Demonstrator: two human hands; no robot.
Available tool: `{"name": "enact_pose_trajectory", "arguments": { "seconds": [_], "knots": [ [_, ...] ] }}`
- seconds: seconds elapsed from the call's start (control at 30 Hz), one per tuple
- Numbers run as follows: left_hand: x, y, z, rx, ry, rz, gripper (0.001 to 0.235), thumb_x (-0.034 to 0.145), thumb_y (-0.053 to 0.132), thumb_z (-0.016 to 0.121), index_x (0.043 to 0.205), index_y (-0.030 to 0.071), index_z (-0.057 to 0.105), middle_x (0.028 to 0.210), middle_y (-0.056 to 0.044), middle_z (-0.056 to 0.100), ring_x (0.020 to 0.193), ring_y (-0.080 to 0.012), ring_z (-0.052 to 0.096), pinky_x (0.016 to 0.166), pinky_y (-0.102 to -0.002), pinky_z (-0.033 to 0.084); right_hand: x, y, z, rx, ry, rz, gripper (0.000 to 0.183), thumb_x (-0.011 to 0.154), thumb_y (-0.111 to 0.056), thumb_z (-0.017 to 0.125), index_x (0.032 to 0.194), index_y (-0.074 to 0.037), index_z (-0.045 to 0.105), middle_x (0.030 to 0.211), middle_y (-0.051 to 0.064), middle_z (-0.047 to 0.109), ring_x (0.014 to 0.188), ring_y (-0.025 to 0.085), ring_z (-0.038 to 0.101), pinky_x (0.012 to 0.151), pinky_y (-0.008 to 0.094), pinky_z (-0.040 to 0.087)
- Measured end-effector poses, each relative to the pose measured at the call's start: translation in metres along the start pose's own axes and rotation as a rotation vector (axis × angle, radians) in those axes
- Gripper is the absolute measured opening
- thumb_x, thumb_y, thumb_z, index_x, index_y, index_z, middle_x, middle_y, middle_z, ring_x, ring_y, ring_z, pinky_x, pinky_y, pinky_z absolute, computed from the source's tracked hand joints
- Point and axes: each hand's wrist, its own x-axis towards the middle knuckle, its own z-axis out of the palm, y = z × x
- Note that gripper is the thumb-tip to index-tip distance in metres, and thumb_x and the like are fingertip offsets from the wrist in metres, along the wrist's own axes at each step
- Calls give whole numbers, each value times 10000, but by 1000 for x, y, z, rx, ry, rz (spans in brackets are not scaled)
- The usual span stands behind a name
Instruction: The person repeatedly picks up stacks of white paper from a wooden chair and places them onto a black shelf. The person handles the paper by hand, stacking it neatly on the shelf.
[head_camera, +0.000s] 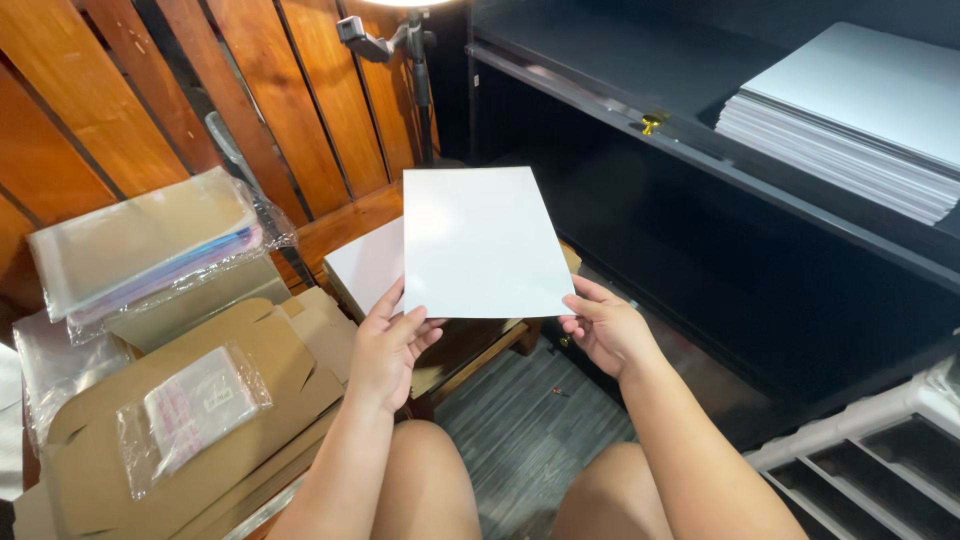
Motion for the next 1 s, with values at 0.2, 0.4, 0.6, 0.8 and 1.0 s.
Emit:
{"name": "enact_pose_trajectory", "arguments": {
  "seconds": [0.2,0.4,0.6,0.8,1.0],
  "knots": [
    [1,23,17,-92,-66,164,548,1004,41,592,1542,67,487,1137,-179,695,980,-274,757,817,-325,656,-55,-47,27,65,26,-86,562,928,-35,713,1472,-110,593,735,199,727,569,171,719,498,187,570],
    [9,53,64,-166,-158,263,451,1025,70,590,1475,61,559,1111,-152,723,966,-284,773,805,-309,668,-87,-100,26,88,67,-206,520,957,-63,690,1466,-123,605,745,176,715,579,158,712,520,175,569],
    [25,72,139,-122,-196,272,351,1029,111,621,1375,51,639,1089,-131,696,915,-272,779,839,-356,685,-107,-156,-4,167,129,-371,529,942,-30,696,1460,-99,608,772,236,719,615,223,745,535,214,600],
    [39,70,232,-82,-336,319,355,1046,124,594,1384,18,615,1122,-137,637,935,-287,773,880,-406,692,-127,-207,-53,178,231,-525,492,960,-45,672,1445,-106,614,792,244,733,647,212,768,546,197,615],
    [73,42,316,132,-396,400,330,1066,176,608,1376,75,658,1323,-160,637,1236,-346,672,984,-430,621,-128,-244,-119,191,397,-597,485,975,-69,686,1450,-117,598,822,234,739,684,200,777,564,183,628]
  ]
}}
